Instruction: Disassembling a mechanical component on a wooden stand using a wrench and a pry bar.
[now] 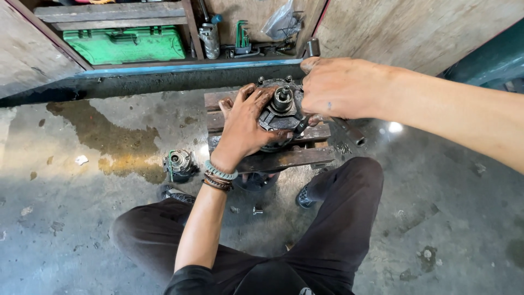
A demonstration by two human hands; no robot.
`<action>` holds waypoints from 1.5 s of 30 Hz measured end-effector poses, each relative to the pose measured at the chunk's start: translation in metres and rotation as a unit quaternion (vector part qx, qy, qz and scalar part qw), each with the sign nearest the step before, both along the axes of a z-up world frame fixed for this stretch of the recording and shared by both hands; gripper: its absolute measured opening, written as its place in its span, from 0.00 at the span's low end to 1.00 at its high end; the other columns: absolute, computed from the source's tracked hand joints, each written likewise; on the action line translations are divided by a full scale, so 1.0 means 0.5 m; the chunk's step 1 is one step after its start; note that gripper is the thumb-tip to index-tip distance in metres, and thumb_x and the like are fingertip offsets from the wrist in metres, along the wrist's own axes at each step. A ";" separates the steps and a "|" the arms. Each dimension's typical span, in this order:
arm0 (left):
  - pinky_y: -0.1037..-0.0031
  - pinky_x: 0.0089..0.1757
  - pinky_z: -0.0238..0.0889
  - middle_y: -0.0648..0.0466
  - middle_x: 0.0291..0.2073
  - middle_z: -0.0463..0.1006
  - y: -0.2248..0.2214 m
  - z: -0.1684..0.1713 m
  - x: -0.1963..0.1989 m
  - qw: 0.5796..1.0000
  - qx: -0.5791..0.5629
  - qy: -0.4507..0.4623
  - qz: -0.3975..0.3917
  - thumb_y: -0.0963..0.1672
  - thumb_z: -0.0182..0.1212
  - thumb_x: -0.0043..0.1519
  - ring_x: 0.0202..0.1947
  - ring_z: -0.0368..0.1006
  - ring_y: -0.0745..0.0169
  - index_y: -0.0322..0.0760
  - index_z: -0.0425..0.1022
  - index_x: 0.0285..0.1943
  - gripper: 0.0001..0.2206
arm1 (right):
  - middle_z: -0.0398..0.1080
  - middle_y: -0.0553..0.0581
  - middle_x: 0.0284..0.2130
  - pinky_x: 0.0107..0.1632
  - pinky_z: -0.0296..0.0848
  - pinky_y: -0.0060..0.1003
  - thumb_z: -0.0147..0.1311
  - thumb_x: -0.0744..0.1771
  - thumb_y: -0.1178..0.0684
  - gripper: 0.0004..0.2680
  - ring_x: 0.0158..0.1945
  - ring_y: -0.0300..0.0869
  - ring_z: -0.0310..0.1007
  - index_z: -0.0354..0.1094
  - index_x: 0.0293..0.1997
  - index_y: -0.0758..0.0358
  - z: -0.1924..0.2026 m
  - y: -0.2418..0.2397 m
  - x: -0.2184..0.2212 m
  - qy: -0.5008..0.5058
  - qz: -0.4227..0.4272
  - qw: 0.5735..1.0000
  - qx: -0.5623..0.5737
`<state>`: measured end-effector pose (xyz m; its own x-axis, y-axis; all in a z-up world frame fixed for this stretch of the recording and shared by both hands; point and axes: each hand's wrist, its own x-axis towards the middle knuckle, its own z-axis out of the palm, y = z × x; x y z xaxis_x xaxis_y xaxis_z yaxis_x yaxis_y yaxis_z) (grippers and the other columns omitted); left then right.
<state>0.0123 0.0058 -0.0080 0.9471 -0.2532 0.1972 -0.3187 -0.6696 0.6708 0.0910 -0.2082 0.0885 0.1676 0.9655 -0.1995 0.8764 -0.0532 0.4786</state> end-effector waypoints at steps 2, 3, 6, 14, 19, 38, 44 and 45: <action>0.16 0.57 0.39 0.57 0.60 0.74 -0.004 0.010 -0.003 1.000 0.013 0.012 0.008 0.53 0.78 0.44 0.70 0.53 0.43 0.47 0.69 0.67 0.39 | 0.67 0.41 0.15 0.49 0.71 0.42 0.46 0.64 0.30 0.16 0.30 0.42 0.74 0.62 0.22 0.45 -0.002 -0.003 0.000 -0.003 -0.007 1.000 0.004; 0.15 0.57 0.37 0.57 0.60 0.74 -0.007 0.014 -0.005 0.999 0.024 0.025 0.017 0.53 0.79 0.44 0.71 0.52 0.44 0.45 0.69 0.67 0.39 | 0.66 0.42 0.14 0.47 0.71 0.42 0.45 0.63 0.28 0.17 0.29 0.43 0.74 0.61 0.21 0.45 -0.003 -0.004 -0.001 -0.006 -0.014 1.000 0.008; 0.15 0.57 0.40 0.57 0.60 0.73 -0.004 -0.002 0.002 1.000 0.011 0.020 0.010 0.53 0.79 0.45 0.71 0.52 0.44 0.46 0.69 0.68 0.39 | 0.65 0.44 0.16 0.44 0.73 0.44 0.46 0.65 0.29 0.18 0.29 0.44 0.73 0.61 0.21 0.49 -0.035 -0.022 0.007 0.025 -0.051 0.998 0.038; 0.13 0.58 0.32 0.59 0.59 0.73 -0.004 0.003 -0.001 0.999 0.010 0.036 0.021 0.54 0.78 0.44 0.72 0.52 0.47 0.49 0.69 0.68 0.39 | 0.68 0.48 0.16 0.35 0.74 0.43 0.56 0.60 0.30 0.16 0.31 0.47 0.76 0.67 0.22 0.49 -0.014 -0.006 -0.043 0.084 -0.213 0.972 0.055; 0.13 0.57 0.35 0.61 0.58 0.73 0.006 -0.037 0.015 1.000 0.005 0.019 0.009 0.57 0.76 0.45 0.72 0.52 0.49 0.51 0.68 0.67 0.39 | 0.74 0.50 0.23 0.38 0.76 0.48 0.62 0.57 0.36 0.12 0.37 0.49 0.79 0.72 0.30 0.48 0.002 0.016 -0.062 0.117 -0.375 0.919 0.029; 0.18 0.58 0.41 0.64 0.61 0.72 0.008 -0.006 0.004 1.000 0.011 0.020 0.016 0.60 0.76 0.45 0.72 0.52 0.52 0.52 0.69 0.67 0.40 | 0.74 0.58 0.30 0.41 0.71 0.42 0.58 0.63 0.35 0.18 0.37 0.48 0.70 0.78 0.37 0.63 -0.005 0.074 -0.046 0.249 -0.596 0.759 -0.076; 0.51 0.62 0.48 0.55 0.65 0.71 -0.001 -0.056 0.013 0.996 0.006 -0.083 0.033 0.59 0.77 0.43 0.70 0.55 0.51 0.39 0.71 0.67 0.44 | 0.63 0.56 0.19 0.24 0.54 0.38 0.57 0.68 0.45 0.14 0.19 0.42 0.53 0.75 0.35 0.70 0.040 0.093 -0.061 0.327 -0.661 0.676 -0.004; 0.51 0.62 0.47 0.57 0.65 0.71 0.001 -0.057 0.014 0.995 0.001 -0.096 0.034 0.58 0.77 0.43 0.69 0.56 0.51 0.41 0.72 0.67 0.42 | 0.59 0.54 0.15 0.20 0.49 0.36 0.57 0.68 0.45 0.14 0.16 0.40 0.48 0.72 0.32 0.69 0.037 0.093 -0.056 0.337 -0.671 0.660 -0.003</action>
